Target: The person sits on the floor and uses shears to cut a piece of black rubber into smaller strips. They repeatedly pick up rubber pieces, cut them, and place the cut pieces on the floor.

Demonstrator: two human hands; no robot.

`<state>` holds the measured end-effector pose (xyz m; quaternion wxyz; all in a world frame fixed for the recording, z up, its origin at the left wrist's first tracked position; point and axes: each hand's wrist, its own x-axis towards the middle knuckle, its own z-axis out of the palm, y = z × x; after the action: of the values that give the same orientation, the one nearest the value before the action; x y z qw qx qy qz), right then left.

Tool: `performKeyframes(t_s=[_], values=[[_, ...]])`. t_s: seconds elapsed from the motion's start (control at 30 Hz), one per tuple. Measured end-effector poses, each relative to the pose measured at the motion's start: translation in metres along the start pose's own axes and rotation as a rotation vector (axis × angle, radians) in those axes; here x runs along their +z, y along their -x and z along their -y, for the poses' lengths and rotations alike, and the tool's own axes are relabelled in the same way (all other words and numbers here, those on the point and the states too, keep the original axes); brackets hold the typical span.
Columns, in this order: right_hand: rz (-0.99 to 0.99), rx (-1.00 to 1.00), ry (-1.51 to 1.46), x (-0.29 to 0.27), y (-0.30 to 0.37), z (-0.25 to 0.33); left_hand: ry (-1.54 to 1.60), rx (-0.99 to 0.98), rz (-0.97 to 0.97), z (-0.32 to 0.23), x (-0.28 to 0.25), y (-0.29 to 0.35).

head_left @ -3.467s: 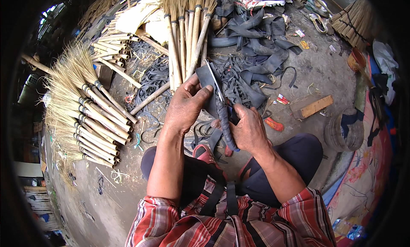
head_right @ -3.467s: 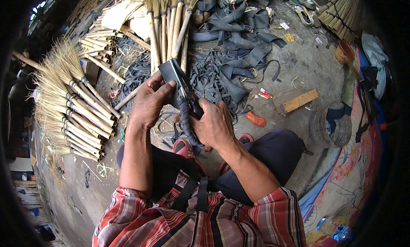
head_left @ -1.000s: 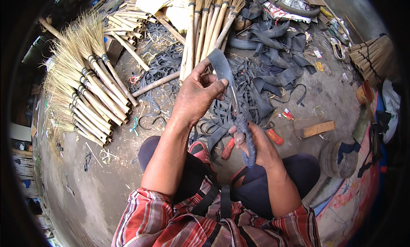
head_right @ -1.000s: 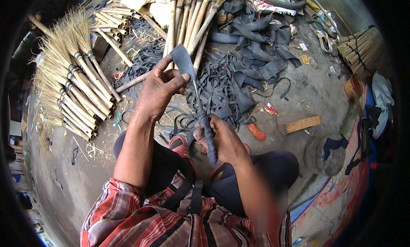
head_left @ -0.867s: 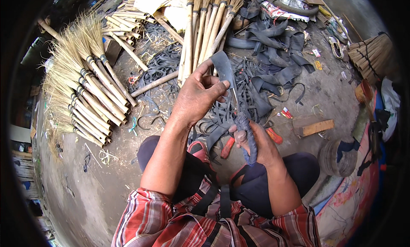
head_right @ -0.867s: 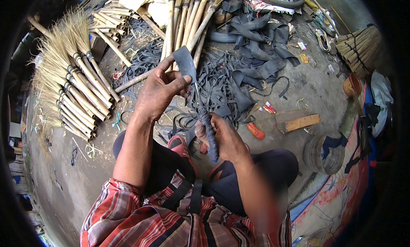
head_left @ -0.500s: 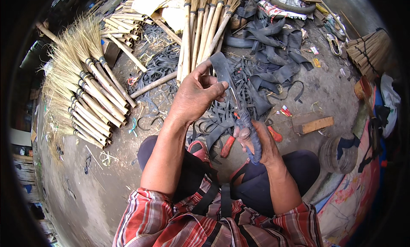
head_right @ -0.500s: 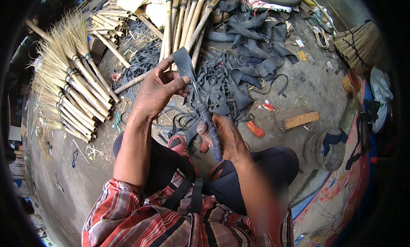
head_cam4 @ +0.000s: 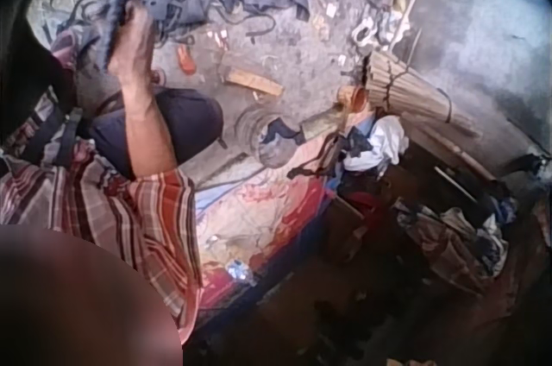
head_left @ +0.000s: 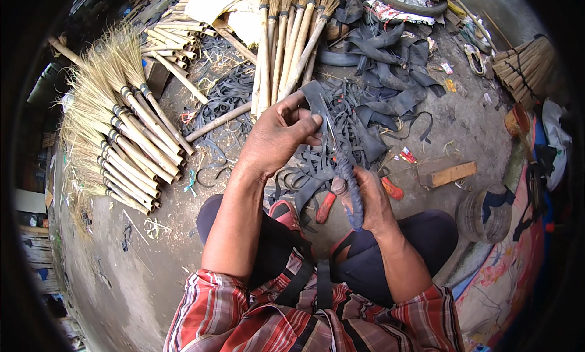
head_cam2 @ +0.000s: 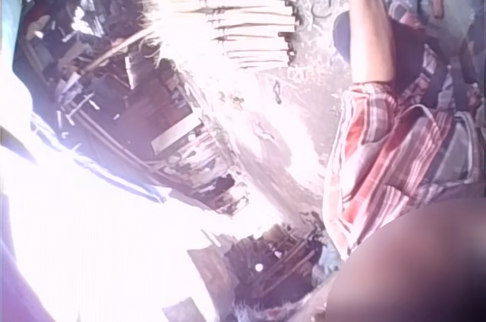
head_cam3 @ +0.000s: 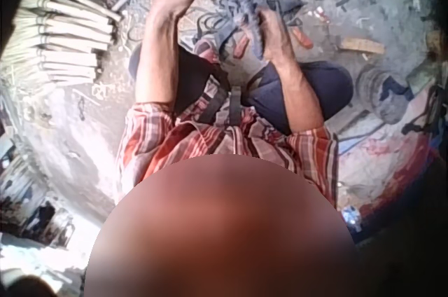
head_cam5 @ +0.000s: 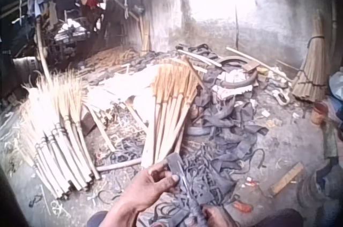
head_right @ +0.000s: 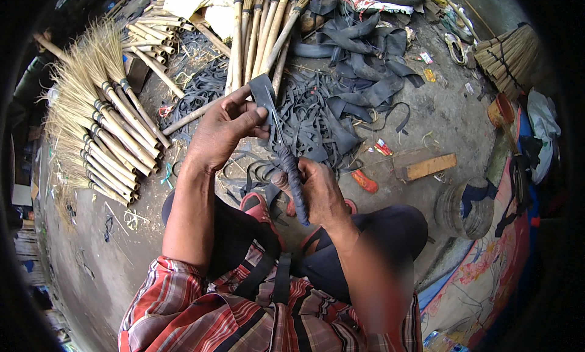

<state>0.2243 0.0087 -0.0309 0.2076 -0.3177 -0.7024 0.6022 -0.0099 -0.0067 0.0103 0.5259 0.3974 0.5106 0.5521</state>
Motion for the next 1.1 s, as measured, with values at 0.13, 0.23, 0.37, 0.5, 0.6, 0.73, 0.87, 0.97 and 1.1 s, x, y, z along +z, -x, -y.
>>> performKeyframes(t_s=[0.13,0.23,0.37,0.5,0.6,0.73,0.87,0.97,1.1], values=[[0.007,0.067,0.003,0.006,-0.004,-0.006,0.032,0.021,-0.124,0.001,0.004,0.001],[-0.154,-0.128,-0.116,0.019,-0.012,-0.01,-0.064,0.026,0.0,0.004,0.004,0.002],[-0.245,-0.268,-0.077,0.018,-0.015,-0.01,-0.137,-0.014,-0.011,0.008,0.009,0.003],[-0.066,-0.037,0.045,0.003,-0.003,-0.003,-0.128,0.027,-0.002,0.004,0.01,0.0],[-0.063,0.007,0.076,0.005,0.0,0.0,0.022,0.036,-0.02,0.001,0.009,0.0],[-0.092,-0.009,-0.002,0.014,-0.005,0.001,-0.008,0.073,-0.036,0.001,0.01,0.002],[-0.163,-0.103,-0.046,0.016,-0.012,-0.003,-0.095,0.018,-0.028,0.007,0.02,0.005],[-0.212,-0.077,-0.047,0.013,-0.013,-0.004,-0.069,0.054,0.015,0.006,0.022,0.007],[-0.168,-0.076,0.087,0.01,-0.006,-0.001,-0.1,0.049,0.004,0.005,0.021,0.004]])
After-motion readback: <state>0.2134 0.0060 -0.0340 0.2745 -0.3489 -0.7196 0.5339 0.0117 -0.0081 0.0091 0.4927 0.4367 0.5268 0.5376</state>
